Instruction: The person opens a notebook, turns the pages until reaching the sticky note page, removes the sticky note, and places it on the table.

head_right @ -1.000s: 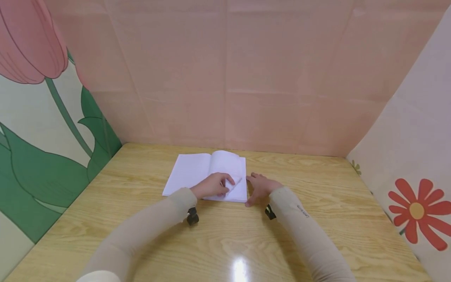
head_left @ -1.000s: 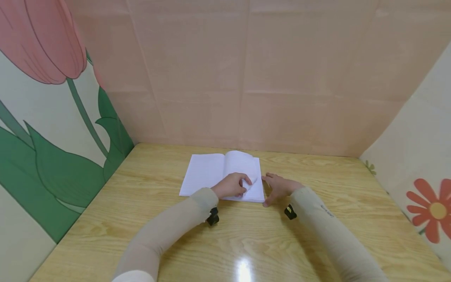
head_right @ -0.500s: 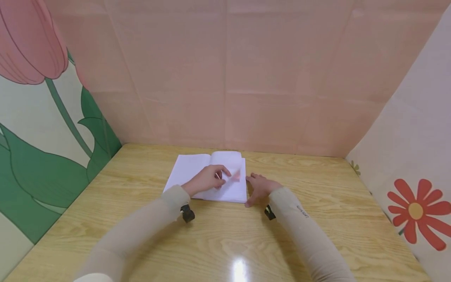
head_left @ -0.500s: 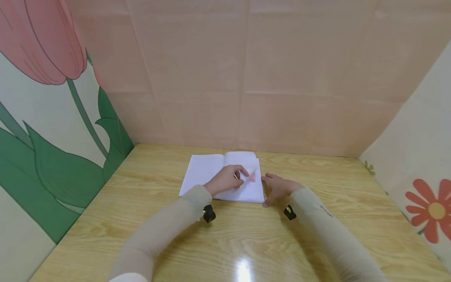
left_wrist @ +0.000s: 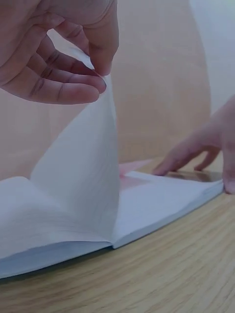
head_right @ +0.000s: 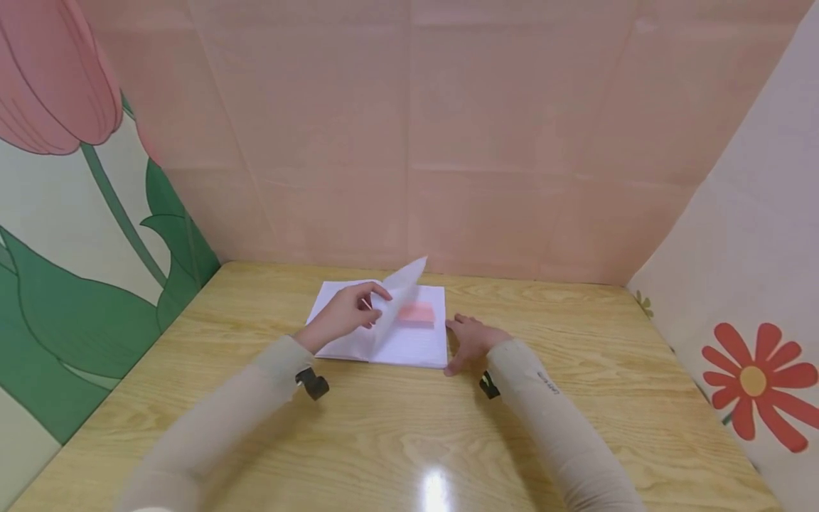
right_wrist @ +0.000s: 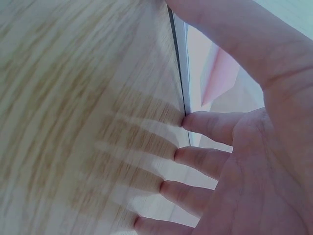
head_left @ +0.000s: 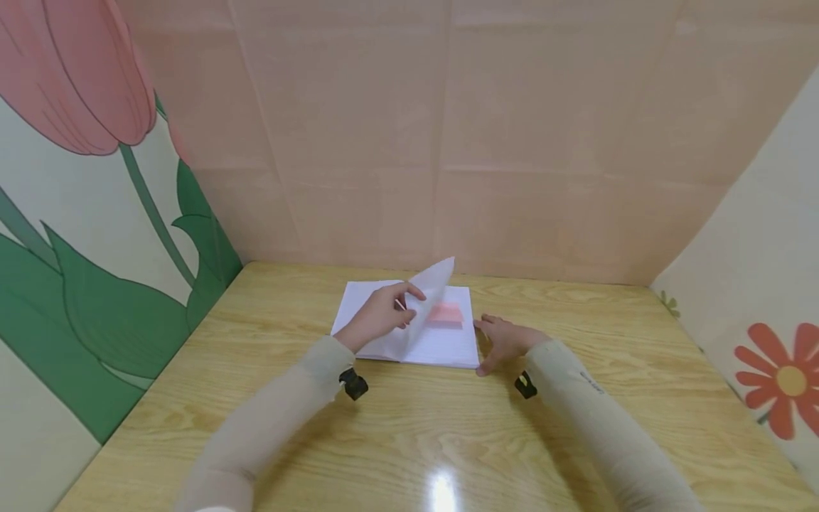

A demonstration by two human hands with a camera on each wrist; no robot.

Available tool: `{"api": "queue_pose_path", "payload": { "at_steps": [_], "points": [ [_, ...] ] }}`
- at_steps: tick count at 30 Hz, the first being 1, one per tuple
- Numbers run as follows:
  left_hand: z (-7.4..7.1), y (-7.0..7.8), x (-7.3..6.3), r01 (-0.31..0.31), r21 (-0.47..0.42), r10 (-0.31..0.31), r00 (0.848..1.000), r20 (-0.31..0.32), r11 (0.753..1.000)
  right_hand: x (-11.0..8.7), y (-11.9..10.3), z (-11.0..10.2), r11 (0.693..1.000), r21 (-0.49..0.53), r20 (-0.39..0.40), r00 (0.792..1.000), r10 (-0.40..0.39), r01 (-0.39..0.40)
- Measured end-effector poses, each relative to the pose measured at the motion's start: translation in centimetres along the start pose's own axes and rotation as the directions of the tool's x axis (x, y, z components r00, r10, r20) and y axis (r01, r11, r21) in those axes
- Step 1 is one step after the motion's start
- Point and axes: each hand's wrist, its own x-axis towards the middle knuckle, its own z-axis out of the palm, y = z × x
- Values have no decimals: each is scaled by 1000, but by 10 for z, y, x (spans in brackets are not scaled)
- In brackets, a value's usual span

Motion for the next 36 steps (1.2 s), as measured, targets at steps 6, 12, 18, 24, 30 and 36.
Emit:
{"api": "queue_pose_path", "payload": {
  "at_steps": [6,12,18,24,30,36],
  "points": [
    [-20,-4,-8,10,-9,-10,997,-74,1000,1,1,-2,1000,-12,-7,1000,-2,2],
    [-36,-11,-19,32,-22,-34,993,-111,999,0,1,-1,1000,-2,-5,1000,6,-6],
    [-50,-20,-34,39,-56,-46,991,-123,998,-1,0,0,1000,-6,-7,1000,11,-11],
    [-62,-35,-49,66,-55,-73,986,-151,996,-3,-3,-2,1000,-9,-12,1000,8,-8],
    [-72,-52,-63,149,-53,-155,980,-125,987,-5,-4,-2,1000,9,-5,1000,17,-17],
    [-78,-65,-70,238,-15,-238,968,-77,971,-6,-4,-1,1000,29,0,1000,13,-13]
  ]
}}
